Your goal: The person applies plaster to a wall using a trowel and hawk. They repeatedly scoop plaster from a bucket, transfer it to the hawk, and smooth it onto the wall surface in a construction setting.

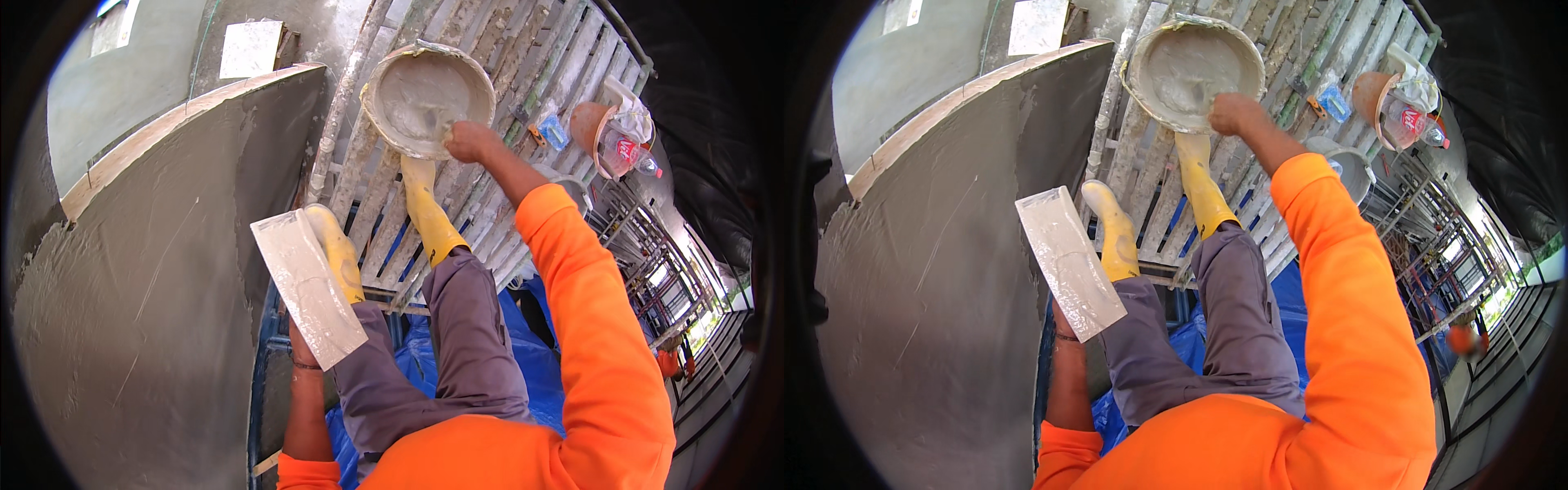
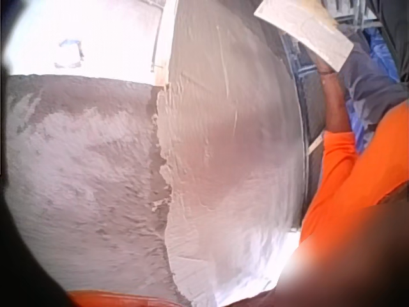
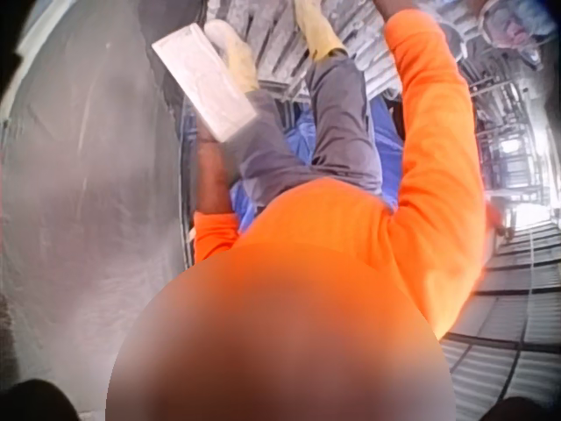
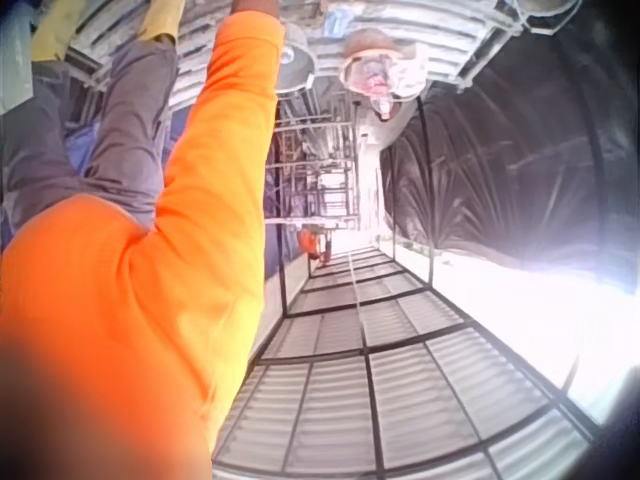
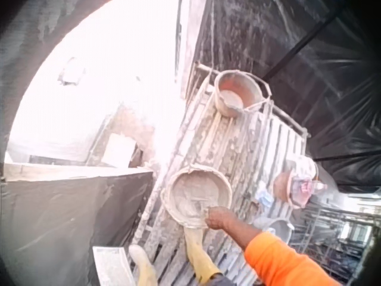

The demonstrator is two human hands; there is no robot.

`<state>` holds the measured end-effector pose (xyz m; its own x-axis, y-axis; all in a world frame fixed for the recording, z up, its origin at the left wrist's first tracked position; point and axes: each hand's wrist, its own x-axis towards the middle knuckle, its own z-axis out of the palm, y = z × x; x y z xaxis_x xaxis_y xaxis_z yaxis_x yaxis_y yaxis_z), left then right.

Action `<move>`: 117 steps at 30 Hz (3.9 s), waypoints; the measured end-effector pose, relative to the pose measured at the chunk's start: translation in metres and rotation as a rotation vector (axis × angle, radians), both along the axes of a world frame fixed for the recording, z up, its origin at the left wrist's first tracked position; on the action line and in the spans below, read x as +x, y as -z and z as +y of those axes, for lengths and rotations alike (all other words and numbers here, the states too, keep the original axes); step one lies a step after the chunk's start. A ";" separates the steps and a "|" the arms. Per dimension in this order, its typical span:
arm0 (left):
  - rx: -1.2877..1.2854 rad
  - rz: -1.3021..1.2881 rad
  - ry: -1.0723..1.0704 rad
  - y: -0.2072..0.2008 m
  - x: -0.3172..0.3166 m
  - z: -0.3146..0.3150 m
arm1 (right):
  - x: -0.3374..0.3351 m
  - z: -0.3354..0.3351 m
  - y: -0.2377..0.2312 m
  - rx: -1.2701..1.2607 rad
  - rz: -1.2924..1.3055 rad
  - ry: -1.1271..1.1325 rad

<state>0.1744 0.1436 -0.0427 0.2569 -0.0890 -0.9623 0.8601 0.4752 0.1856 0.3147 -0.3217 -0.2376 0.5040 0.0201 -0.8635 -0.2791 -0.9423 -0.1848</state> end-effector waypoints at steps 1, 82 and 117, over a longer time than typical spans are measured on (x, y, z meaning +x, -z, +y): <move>0.085 0.025 0.046 -0.002 -0.003 0.003 | 0.002 -0.005 -0.003 -0.026 0.058 -0.039; -0.448 -0.054 0.069 0.092 0.113 -0.180 | -0.088 0.026 -0.054 -0.005 -0.510 0.555; -0.019 0.302 -0.093 -0.183 -0.208 0.280 | 0.132 0.464 -0.265 1.340 -0.267 1.278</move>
